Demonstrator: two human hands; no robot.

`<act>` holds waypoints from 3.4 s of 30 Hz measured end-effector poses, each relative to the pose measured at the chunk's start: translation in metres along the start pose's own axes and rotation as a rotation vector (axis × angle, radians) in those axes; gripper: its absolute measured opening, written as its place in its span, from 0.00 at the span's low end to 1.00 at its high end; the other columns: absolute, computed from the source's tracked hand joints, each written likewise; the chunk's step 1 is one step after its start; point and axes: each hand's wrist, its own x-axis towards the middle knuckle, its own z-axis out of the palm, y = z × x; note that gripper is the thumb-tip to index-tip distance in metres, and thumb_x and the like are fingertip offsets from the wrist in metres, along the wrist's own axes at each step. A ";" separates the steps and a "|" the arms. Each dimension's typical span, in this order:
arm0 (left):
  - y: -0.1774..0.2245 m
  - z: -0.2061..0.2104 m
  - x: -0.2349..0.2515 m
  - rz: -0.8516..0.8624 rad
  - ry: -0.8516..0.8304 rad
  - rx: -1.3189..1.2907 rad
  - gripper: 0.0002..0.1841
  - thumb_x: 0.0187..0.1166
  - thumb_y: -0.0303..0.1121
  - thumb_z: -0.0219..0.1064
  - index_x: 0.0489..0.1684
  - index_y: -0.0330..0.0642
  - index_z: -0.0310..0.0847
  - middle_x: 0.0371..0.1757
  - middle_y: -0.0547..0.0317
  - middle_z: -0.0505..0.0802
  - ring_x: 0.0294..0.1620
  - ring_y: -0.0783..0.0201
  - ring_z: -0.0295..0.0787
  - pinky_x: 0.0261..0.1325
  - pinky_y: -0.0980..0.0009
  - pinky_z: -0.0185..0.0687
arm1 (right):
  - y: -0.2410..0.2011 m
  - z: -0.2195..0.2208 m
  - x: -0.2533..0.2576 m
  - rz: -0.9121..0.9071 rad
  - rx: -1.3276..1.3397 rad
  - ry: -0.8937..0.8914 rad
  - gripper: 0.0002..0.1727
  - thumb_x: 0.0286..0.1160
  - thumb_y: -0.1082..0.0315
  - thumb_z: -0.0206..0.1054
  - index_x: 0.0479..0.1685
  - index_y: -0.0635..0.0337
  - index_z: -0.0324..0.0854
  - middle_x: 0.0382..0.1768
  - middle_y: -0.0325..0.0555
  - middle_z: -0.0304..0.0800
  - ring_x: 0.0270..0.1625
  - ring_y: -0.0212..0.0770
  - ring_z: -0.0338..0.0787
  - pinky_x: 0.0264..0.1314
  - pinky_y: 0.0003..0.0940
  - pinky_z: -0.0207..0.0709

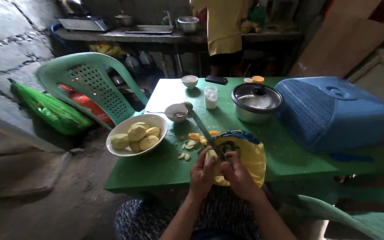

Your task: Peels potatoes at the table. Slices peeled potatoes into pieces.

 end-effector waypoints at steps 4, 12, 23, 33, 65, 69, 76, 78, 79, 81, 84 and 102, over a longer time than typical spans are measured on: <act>-0.001 -0.004 0.006 -0.099 -0.029 -0.067 0.26 0.88 0.40 0.53 0.76 0.29 0.72 0.62 0.53 0.90 0.56 0.68 0.89 0.60 0.67 0.87 | 0.004 -0.002 0.004 0.016 0.056 -0.008 0.31 0.90 0.45 0.50 0.71 0.66 0.65 0.34 0.39 0.81 0.29 0.27 0.79 0.34 0.30 0.79; 0.001 -0.009 0.011 -0.154 0.026 -0.366 0.18 0.89 0.42 0.52 0.65 0.35 0.63 0.47 0.53 0.92 0.47 0.62 0.93 0.53 0.63 0.91 | -0.001 0.008 -0.011 -0.070 -0.244 0.049 0.44 0.84 0.33 0.51 0.86 0.60 0.62 0.36 0.48 0.91 0.28 0.42 0.88 0.31 0.49 0.84; 0.014 -0.005 0.002 -0.115 0.117 -0.264 0.12 0.85 0.29 0.51 0.61 0.37 0.71 0.43 0.67 0.92 0.44 0.74 0.90 0.53 0.72 0.89 | -0.002 0.012 -0.018 -0.177 -0.469 0.105 0.51 0.81 0.27 0.46 0.89 0.62 0.59 0.20 0.43 0.86 0.18 0.44 0.85 0.20 0.50 0.81; 0.004 0.001 -0.003 0.161 -0.012 0.012 0.16 0.86 0.41 0.61 0.62 0.39 0.73 0.45 0.80 0.91 0.47 0.84 0.88 0.55 0.77 0.87 | 0.000 0.009 -0.011 -0.109 -0.280 0.110 0.44 0.83 0.31 0.49 0.84 0.60 0.66 0.28 0.46 0.90 0.25 0.42 0.88 0.28 0.49 0.83; -0.005 -0.015 -0.005 0.329 -0.093 0.488 0.36 0.89 0.52 0.52 0.65 0.16 0.73 0.61 0.36 0.87 0.65 0.71 0.84 0.73 0.72 0.78 | -0.002 0.014 -0.020 -0.167 -0.435 0.181 0.44 0.83 0.31 0.48 0.87 0.56 0.63 0.22 0.42 0.87 0.19 0.42 0.84 0.20 0.48 0.81; -0.006 -0.010 -0.008 0.250 -0.085 0.429 0.38 0.88 0.55 0.50 0.69 0.18 0.67 0.57 0.47 0.89 0.58 0.78 0.86 0.65 0.76 0.83 | -0.002 0.016 -0.016 -0.100 -0.328 0.181 0.41 0.84 0.33 0.51 0.83 0.57 0.65 0.21 0.39 0.85 0.19 0.38 0.82 0.20 0.45 0.80; 0.001 -0.008 -0.007 0.102 -0.121 0.132 0.30 0.85 0.51 0.58 0.67 0.28 0.73 0.56 0.55 0.89 0.52 0.71 0.88 0.57 0.69 0.88 | 0.000 0.005 0.001 0.037 -0.085 0.175 0.31 0.91 0.49 0.52 0.81 0.63 0.64 0.39 0.44 0.88 0.30 0.32 0.85 0.36 0.35 0.84; 0.006 -0.008 -0.003 -0.041 -0.067 0.000 0.26 0.85 0.44 0.60 0.71 0.31 0.70 0.55 0.55 0.90 0.51 0.66 0.90 0.56 0.65 0.89 | 0.000 0.005 -0.006 0.012 -0.062 0.136 0.35 0.90 0.47 0.52 0.86 0.63 0.59 0.39 0.44 0.88 0.30 0.31 0.84 0.35 0.35 0.84; 0.007 -0.008 -0.001 -0.091 -0.030 -0.052 0.25 0.86 0.42 0.59 0.72 0.32 0.68 0.52 0.56 0.90 0.50 0.66 0.90 0.54 0.65 0.90 | 0.001 0.007 -0.010 -0.001 -0.061 0.110 0.38 0.89 0.43 0.52 0.88 0.62 0.57 0.37 0.44 0.88 0.28 0.32 0.82 0.33 0.36 0.82; 0.003 -0.009 0.002 -0.116 0.002 -0.133 0.23 0.89 0.43 0.53 0.72 0.33 0.62 0.51 0.57 0.88 0.49 0.67 0.89 0.55 0.66 0.89 | 0.001 0.012 -0.018 -0.037 -0.095 0.061 0.42 0.86 0.38 0.52 0.90 0.60 0.56 0.38 0.46 0.89 0.28 0.34 0.84 0.32 0.40 0.84; -0.005 -0.011 -0.001 -0.067 -0.008 -0.188 0.34 0.87 0.54 0.55 0.75 0.30 0.60 0.55 0.59 0.87 0.53 0.71 0.87 0.58 0.70 0.87 | 0.000 0.019 -0.027 -0.097 -0.207 0.052 0.48 0.83 0.31 0.50 0.91 0.60 0.55 0.41 0.50 0.93 0.30 0.42 0.90 0.31 0.49 0.87; -0.001 -0.012 -0.008 0.106 -0.016 0.157 0.31 0.87 0.51 0.53 0.63 0.22 0.75 0.53 0.59 0.91 0.54 0.80 0.86 0.64 0.76 0.82 | -0.001 0.026 -0.028 -0.155 -0.496 0.175 0.48 0.81 0.28 0.45 0.87 0.59 0.63 0.24 0.43 0.90 0.21 0.44 0.88 0.20 0.51 0.81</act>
